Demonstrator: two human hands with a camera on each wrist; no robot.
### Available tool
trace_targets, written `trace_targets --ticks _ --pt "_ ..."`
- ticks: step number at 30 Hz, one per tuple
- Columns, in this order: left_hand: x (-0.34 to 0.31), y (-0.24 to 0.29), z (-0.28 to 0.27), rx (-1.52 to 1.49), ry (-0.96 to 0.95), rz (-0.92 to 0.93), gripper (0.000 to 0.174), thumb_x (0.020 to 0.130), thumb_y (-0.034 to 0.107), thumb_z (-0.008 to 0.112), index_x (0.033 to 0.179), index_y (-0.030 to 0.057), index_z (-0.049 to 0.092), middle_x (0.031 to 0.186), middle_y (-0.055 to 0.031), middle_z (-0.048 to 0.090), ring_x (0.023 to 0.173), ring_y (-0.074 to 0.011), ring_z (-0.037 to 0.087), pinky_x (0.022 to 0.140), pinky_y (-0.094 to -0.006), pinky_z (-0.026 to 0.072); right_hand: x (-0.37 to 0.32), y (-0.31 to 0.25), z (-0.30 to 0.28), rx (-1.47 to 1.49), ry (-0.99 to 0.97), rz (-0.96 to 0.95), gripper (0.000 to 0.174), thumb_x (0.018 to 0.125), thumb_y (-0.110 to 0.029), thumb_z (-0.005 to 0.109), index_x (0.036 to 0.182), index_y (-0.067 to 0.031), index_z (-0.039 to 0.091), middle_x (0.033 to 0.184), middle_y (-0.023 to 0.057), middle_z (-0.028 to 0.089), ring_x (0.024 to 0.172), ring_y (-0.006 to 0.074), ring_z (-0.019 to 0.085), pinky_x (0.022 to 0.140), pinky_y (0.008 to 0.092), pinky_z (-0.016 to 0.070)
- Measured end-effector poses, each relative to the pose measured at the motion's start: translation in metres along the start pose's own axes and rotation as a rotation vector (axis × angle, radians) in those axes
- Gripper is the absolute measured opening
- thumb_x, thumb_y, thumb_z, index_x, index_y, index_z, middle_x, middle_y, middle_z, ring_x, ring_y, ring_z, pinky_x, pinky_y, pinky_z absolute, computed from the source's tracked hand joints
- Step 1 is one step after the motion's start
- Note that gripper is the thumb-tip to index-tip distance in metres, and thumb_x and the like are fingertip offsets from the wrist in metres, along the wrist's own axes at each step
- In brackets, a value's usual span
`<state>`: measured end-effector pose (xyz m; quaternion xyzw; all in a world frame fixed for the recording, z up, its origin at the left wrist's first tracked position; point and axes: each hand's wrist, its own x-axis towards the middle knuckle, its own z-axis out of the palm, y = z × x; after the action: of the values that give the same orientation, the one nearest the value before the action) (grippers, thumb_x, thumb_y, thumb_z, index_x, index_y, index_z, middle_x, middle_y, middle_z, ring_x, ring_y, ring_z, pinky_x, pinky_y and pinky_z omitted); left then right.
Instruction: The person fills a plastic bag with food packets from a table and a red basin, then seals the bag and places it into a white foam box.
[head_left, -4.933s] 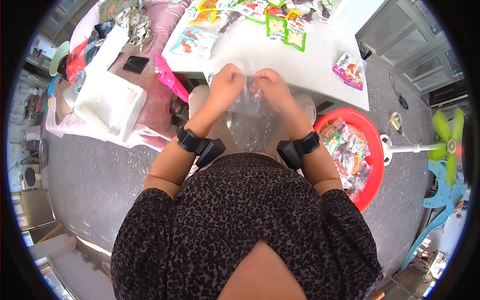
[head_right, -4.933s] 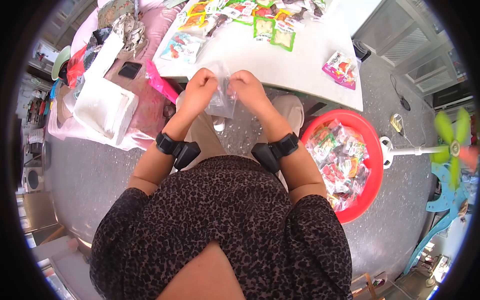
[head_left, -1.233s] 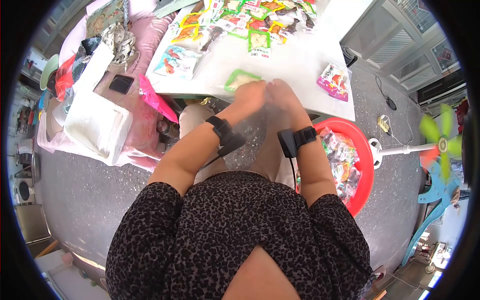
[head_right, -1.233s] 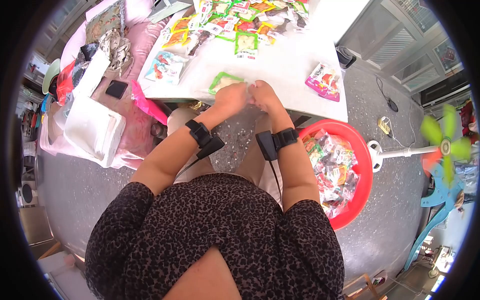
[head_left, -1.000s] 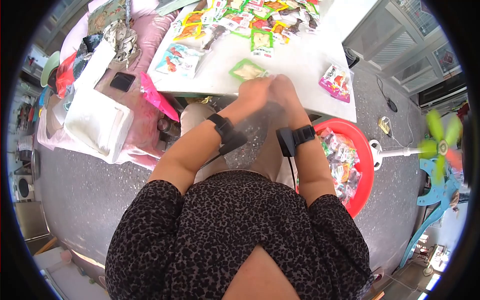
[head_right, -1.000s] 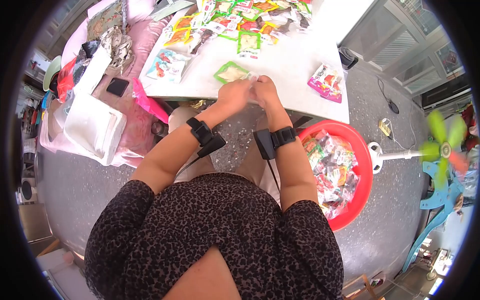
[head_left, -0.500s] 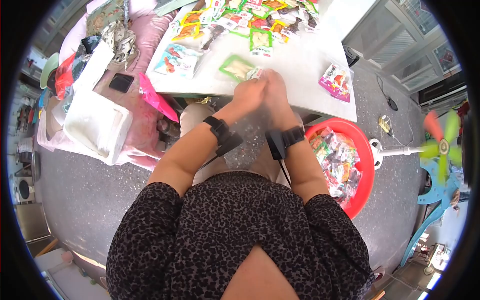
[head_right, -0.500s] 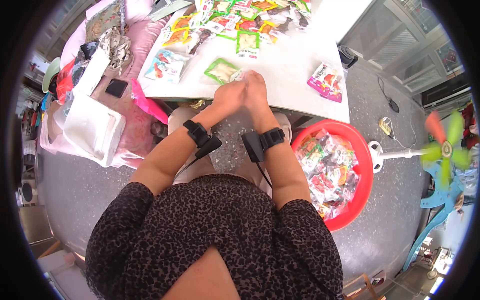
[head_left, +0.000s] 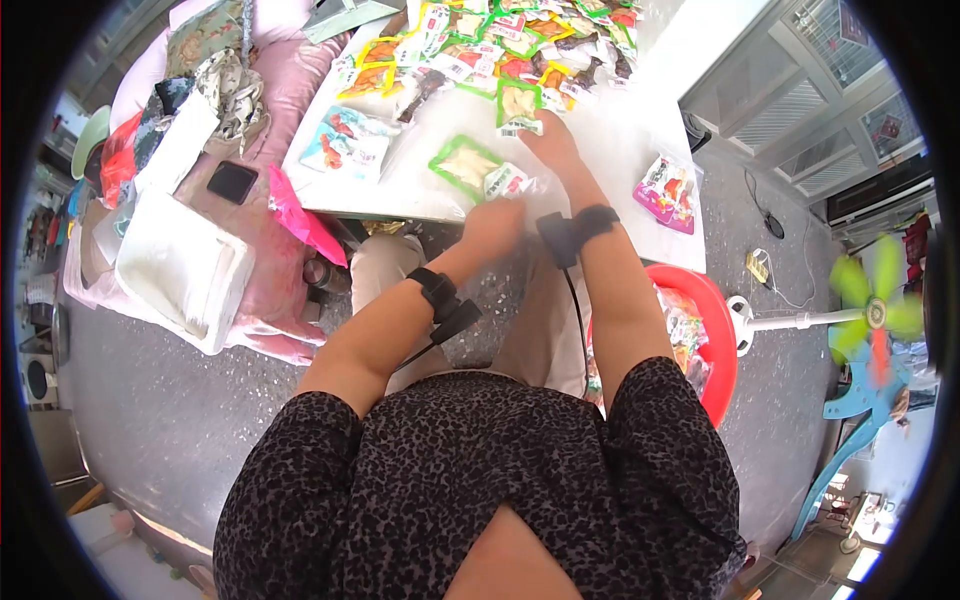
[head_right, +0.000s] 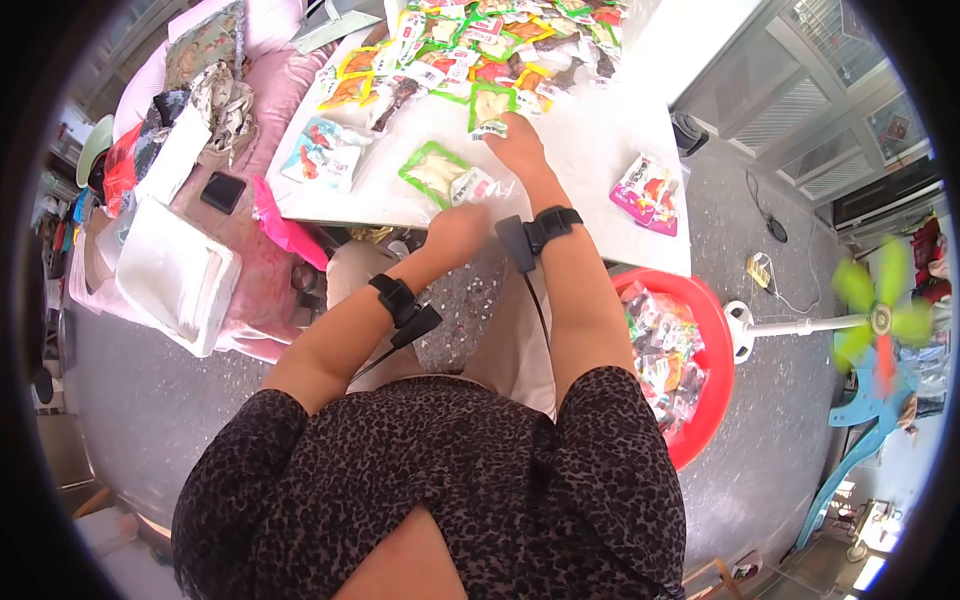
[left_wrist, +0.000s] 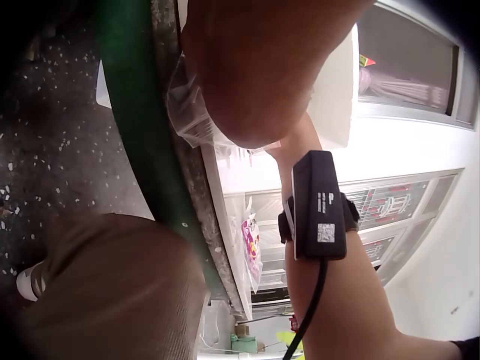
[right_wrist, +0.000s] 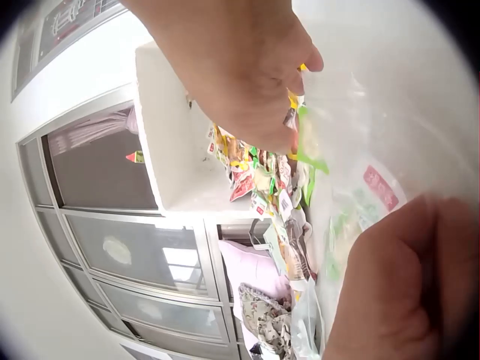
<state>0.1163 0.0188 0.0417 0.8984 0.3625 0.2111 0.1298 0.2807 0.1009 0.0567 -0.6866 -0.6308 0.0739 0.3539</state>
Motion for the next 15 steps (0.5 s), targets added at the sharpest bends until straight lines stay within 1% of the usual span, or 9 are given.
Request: trace_targets --ticks 1,3,4,6,7,9,12,13,15 --pt "0.000 -0.001 0.001 -0.013 0.004 -0.013 0.010 0.069 0.012 0.045 0.069 0.0033 0.049 0.065 -0.0135 0.053 0.063 -0.0309 0.054 0.056 -0.0404 0.0424 0.006 -0.006 0.006 -0.061 0.000 -0.021 0.050 0.066 -0.033 0.059 0.107 -0.0061 0.045 0.106 0.0138 0.047 0.104 0.0243 0.042 0.083 0.0388 0.0342" --pt "0.000 -0.003 0.006 -0.037 0.010 -0.041 0.010 0.068 0.012 0.045 0.068 0.0037 0.050 0.066 -0.0138 0.053 0.063 -0.0308 0.053 0.055 -0.0403 0.0422 0.015 -0.023 0.011 -0.181 -0.098 0.101 0.056 0.064 -0.038 0.059 0.109 -0.0078 0.043 0.113 0.0127 0.042 0.109 0.0238 0.036 0.085 0.0439 0.0298" --pt "0.000 -0.005 0.008 -0.022 -0.003 -0.038 0.010 0.068 0.012 0.046 0.070 0.0037 0.051 0.067 -0.0136 0.053 0.064 -0.0301 0.054 0.056 -0.0393 0.0427 0.018 -0.029 0.011 -0.241 -0.147 0.163 0.059 0.063 -0.041 0.058 0.111 -0.0086 0.042 0.116 0.0121 0.039 0.112 0.0235 0.032 0.086 0.0465 0.0276" --pt "0.000 -0.008 0.012 0.003 -0.030 -0.032 0.012 0.068 0.011 0.047 0.075 0.0038 0.053 0.070 -0.0133 0.055 0.066 -0.0285 0.055 0.058 -0.0374 0.0436 0.021 -0.030 0.014 -0.350 -0.250 0.185 0.054 0.064 -0.039 0.056 0.109 -0.0106 0.044 0.117 0.0098 0.039 0.112 0.0238 0.031 0.086 0.0494 0.0255" --pt "0.000 -0.009 0.013 0.019 -0.028 -0.018 0.011 0.068 0.011 0.047 0.074 0.0040 0.053 0.070 -0.0131 0.055 0.066 -0.0284 0.055 0.058 -0.0373 0.0435 0.021 -0.029 0.015 -0.407 -0.303 0.198 0.052 0.065 -0.038 0.055 0.108 -0.0116 0.045 0.117 0.0086 0.038 0.113 0.0240 0.031 0.086 0.0509 0.0245" --pt "-0.001 -0.008 0.011 0.048 -0.027 0.009 0.011 0.068 0.011 0.046 0.073 0.0045 0.053 0.069 -0.0125 0.055 0.066 -0.0281 0.055 0.057 -0.0373 0.0434 0.022 -0.022 0.015 -0.451 -0.355 0.179 0.043 0.066 -0.032 0.052 0.104 -0.0123 0.049 0.116 0.0076 0.040 0.112 0.0225 0.032 0.086 0.0501 0.0250" --pt "-0.005 -0.003 0.003 -0.018 0.124 0.081 0.010 0.069 0.011 0.046 0.070 0.0054 0.053 0.067 -0.0115 0.054 0.065 -0.0277 0.054 0.057 -0.0371 0.0430 0.013 -0.005 0.004 -0.459 -0.418 0.139 0.032 0.067 -0.025 0.048 0.097 -0.0126 0.053 0.111 0.0066 0.045 0.109 0.0216 0.036 0.084 0.0499 0.0262" --pt "-0.005 -0.001 0.002 0.001 0.083 0.049 0.009 0.069 0.011 0.046 0.069 0.0056 0.053 0.067 -0.0112 0.054 0.064 -0.0275 0.054 0.056 -0.0371 0.0428 0.010 0.000 -0.003 -0.452 -0.435 0.125 0.030 0.067 -0.023 0.047 0.094 -0.0126 0.055 0.109 0.0063 0.047 0.108 0.0215 0.038 0.084 0.0500 0.0267" --pt "-0.002 0.001 0.001 0.039 -0.001 -0.012 0.008 0.069 0.011 0.046 0.069 0.0061 0.053 0.066 -0.0106 0.053 0.064 -0.0272 0.054 0.056 -0.0371 0.0425 0.008 0.011 -0.014 -0.469 -0.424 0.218 0.027 0.067 -0.021 0.047 0.091 -0.0129 0.055 0.104 0.0068 0.051 0.104 0.0218 0.042 0.082 0.0502 0.0278"
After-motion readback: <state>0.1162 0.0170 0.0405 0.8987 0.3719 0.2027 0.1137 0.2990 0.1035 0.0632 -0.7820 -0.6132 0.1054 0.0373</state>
